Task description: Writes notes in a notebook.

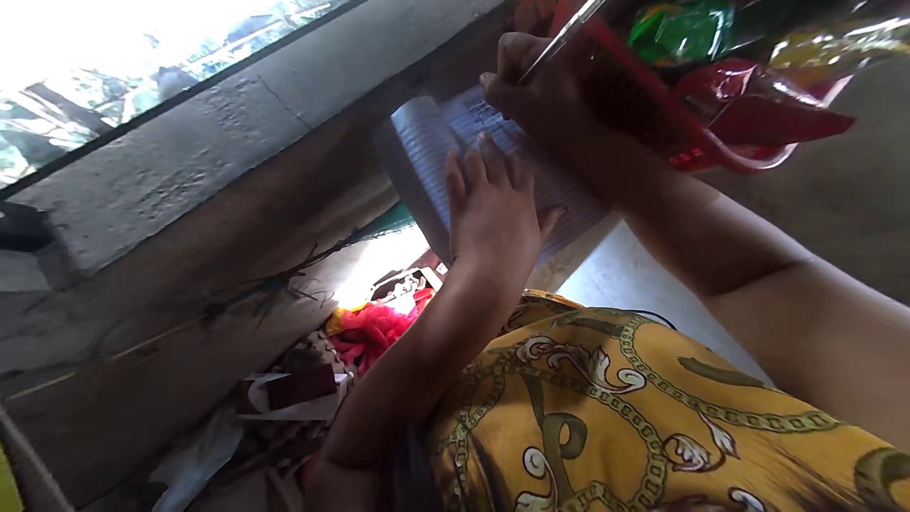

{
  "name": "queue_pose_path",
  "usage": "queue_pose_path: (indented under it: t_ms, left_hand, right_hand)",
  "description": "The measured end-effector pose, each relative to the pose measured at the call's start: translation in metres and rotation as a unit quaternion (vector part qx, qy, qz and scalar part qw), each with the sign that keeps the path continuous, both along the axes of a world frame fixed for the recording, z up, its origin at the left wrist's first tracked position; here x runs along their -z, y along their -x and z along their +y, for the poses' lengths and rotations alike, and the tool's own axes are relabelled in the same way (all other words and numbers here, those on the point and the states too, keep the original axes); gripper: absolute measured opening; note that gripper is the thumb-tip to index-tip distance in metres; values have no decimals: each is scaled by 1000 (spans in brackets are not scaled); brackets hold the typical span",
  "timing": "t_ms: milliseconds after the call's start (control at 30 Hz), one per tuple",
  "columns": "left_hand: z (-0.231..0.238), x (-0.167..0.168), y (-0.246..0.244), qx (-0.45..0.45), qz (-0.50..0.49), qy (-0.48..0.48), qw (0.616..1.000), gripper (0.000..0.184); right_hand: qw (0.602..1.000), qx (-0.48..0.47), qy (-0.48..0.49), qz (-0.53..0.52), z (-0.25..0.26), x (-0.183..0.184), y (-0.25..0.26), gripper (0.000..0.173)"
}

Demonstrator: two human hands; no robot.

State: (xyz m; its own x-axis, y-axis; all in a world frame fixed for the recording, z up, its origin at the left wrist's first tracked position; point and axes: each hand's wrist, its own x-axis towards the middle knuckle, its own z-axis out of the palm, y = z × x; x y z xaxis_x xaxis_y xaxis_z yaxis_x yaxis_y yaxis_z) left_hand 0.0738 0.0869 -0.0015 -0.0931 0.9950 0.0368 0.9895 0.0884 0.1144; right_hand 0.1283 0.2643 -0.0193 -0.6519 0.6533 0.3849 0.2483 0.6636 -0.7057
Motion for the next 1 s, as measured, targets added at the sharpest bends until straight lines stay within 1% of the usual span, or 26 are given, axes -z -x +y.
queue_pose_path:
  t_ms: [100,200,400,567,733,900,1000]
  left_hand:
    - [0,-1,0,1,4,3,1000,84]
    - [0,0,1,-1,-7,9,1000,84]
    - [0,1,0,-3,-5,0,1000,83]
    - [1,-2,0,-1,3,12,1000,84]
    - [1,-1,-1,-2,-2,8,1000,83]
    - [0,0,0,-3,-3,11,1000,84]
    - [0,0,0,-6,-12,8,1000,83]
  right_hand:
    - [1000,0,-4,3,1,0,0,23]
    - [1000,1,8,-11,-1,-3,-2,21]
    - [1000,6,-15,-8,-1,-1,-2,22]
    - [999,5,-20,36,1,2,-2,22]
    - [997,32,-62,35,-3,5,-1,23]
    - [998,48,-46,19,-4,4,-2,22]
    - [996,76,-39,17,-3,1,-2,21]
